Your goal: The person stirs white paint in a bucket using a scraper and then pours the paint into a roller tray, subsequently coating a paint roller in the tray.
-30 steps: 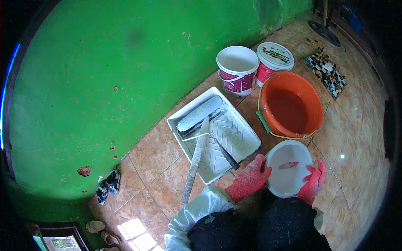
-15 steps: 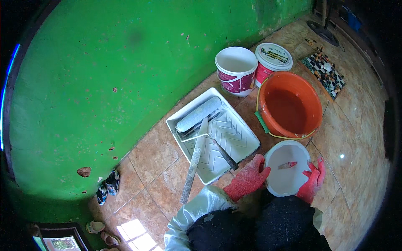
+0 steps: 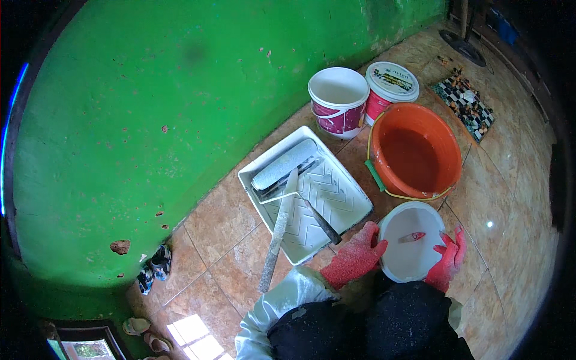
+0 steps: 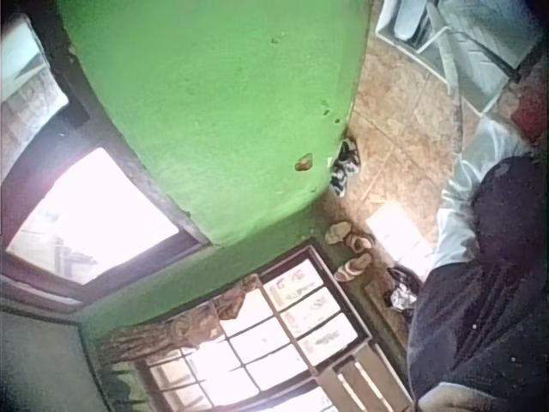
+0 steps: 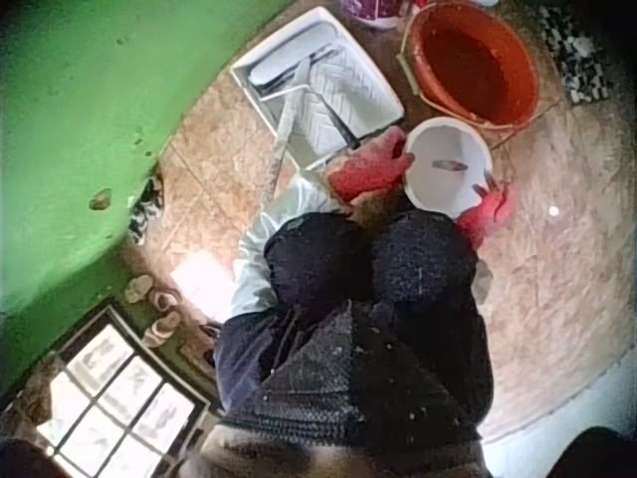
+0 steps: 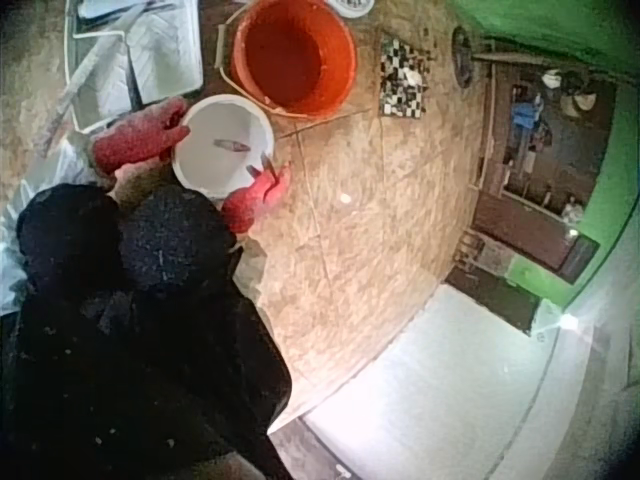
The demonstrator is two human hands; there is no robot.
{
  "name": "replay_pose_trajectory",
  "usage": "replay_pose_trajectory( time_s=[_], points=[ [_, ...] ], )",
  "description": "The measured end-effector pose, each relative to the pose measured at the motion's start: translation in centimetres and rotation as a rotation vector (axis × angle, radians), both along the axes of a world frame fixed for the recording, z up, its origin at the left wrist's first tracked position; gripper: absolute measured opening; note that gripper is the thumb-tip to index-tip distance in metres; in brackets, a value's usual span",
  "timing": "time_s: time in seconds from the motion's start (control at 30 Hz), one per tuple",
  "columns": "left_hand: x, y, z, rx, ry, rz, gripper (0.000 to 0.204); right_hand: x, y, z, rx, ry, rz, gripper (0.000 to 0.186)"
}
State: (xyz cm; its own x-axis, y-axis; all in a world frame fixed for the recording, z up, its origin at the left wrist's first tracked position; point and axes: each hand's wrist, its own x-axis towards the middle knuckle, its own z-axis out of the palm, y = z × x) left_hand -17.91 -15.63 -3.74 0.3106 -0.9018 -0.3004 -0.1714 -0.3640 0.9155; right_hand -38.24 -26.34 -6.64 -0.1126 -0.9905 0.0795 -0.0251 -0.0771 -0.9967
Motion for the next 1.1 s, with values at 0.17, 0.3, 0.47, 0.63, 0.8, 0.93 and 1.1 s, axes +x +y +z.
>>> replay_pose_trajectory(
  time_s=[0.17, 0.3, 0.47, 0.63, 0.8, 0.93, 1.1],
  points=[
    [0.3, 0.0, 1.0, 0.07, 0.181, 0.011, 0.032, 0.4, 0.2, 0.6, 0.064, 0.023, -0.002, 0.041],
    [0.1, 0.1, -0.4, 0.005, -0.016, -0.004, 0.032, -0.6, -0.1, -0.4, 0.042, 0.064, 0.056, 0.038],
    [0.3, 0.1, 1.0, 0.047, 0.077, -0.019, 0.033, -1.5, -0.5, -2.3, -0.054, -0.05, 0.017, 0.036],
    [0.3, 0.2, 0.4, 0.0, 0.043, -0.005, 0.033, -0.9, -0.4, -1.9, -0.03, -0.057, 0.007, 0.036],
    [0.2, 0.1, 0.0, 0.014, 0.035, -0.005, 0.032, -1.1, -0.6, -2.7, -0.066, -0.001, -0.002, 0.037],
    [0.2, 0.1, -0.3, 0.005, 0.004, -0.007, 0.032, -0.5, -0.3, -1.3, 0.033, -0.039, -0.014, 0.039],
    [0.1, 0.0, -0.3, 0.01, 0.043, -0.008, 0.032, -0.9, -0.4, -1.5, -0.021, -0.048, 0.006, 0.039]
  ],
)
